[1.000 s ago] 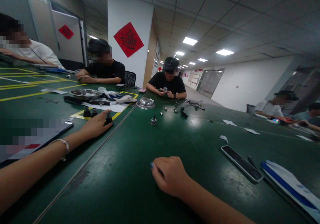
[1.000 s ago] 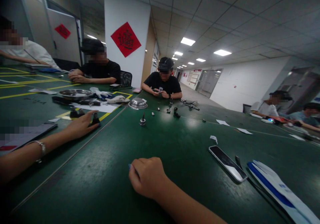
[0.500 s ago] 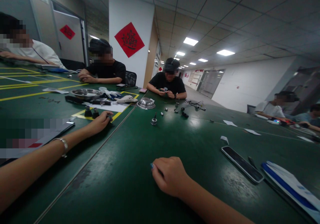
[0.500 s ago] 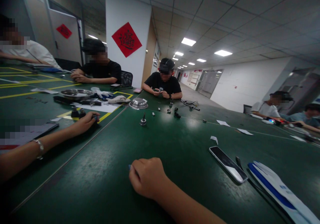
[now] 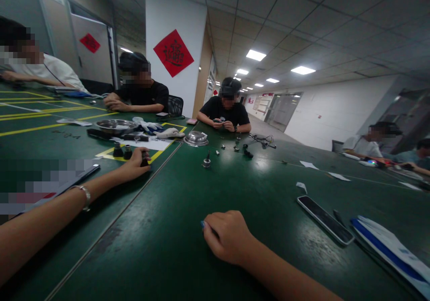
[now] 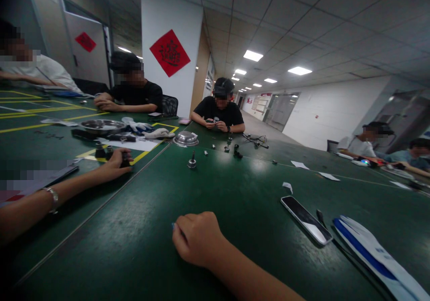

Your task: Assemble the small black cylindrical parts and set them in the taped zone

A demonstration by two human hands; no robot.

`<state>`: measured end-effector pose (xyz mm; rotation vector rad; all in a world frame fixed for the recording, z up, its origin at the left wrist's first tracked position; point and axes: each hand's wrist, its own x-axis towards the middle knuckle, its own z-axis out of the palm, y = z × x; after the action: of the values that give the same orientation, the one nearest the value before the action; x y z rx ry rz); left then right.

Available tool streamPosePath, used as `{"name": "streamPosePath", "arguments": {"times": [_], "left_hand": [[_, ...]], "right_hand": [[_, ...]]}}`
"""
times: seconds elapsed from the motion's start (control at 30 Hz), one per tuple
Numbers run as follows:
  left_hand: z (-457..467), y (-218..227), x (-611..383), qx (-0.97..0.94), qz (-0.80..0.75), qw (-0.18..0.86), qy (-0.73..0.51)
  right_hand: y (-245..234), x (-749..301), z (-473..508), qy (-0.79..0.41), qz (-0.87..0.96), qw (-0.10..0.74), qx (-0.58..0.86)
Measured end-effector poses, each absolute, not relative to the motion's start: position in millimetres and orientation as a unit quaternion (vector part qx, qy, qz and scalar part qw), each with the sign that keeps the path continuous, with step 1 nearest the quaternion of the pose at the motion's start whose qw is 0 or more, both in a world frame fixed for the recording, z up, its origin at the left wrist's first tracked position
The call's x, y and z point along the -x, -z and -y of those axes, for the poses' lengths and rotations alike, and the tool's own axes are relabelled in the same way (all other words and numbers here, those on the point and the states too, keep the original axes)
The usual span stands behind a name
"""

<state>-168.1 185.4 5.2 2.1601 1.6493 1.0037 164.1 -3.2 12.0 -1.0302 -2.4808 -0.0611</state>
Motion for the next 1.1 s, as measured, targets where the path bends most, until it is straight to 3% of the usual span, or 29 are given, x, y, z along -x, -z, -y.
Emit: {"name": "streamPosePath", "arguments": {"times": [0.33,0.53,0.63,0.9,1.0,1.1], "left_hand": [[-178.1,-6.7,165.8,-0.752,-0.533,0.109,-0.372],[-157.2,-10.0,136.0,-0.756,-0.450,0.272,-0.391],[-150.4,-14.7,126.6,-0.774,-0.415,0.296,-0.376],[-154.4,-11.6,113.9,-0.759,-0.380,0.305,-0.432],[-151.0,-4.8,98.2,-0.772,-0.386,0.314,-0.396],[-152.0,-5.3,99.3,-0.817,-0.424,0.203,-0.335]], "right_hand": [[-12.1,-165.0,3.5,0.024,0.903,0.220,0.368],[-12.8,-165.4,3.7,0.030,0.904,0.214,0.368],[-13.2,-164.6,3.4,0.033,0.903,0.213,0.371],[-13.1,-164.5,3.4,0.032,0.906,0.204,0.371],[-13.7,-164.5,3.8,0.033,0.908,0.197,0.368],[-14.0,-164.5,3.4,0.039,0.909,0.194,0.368]]}}
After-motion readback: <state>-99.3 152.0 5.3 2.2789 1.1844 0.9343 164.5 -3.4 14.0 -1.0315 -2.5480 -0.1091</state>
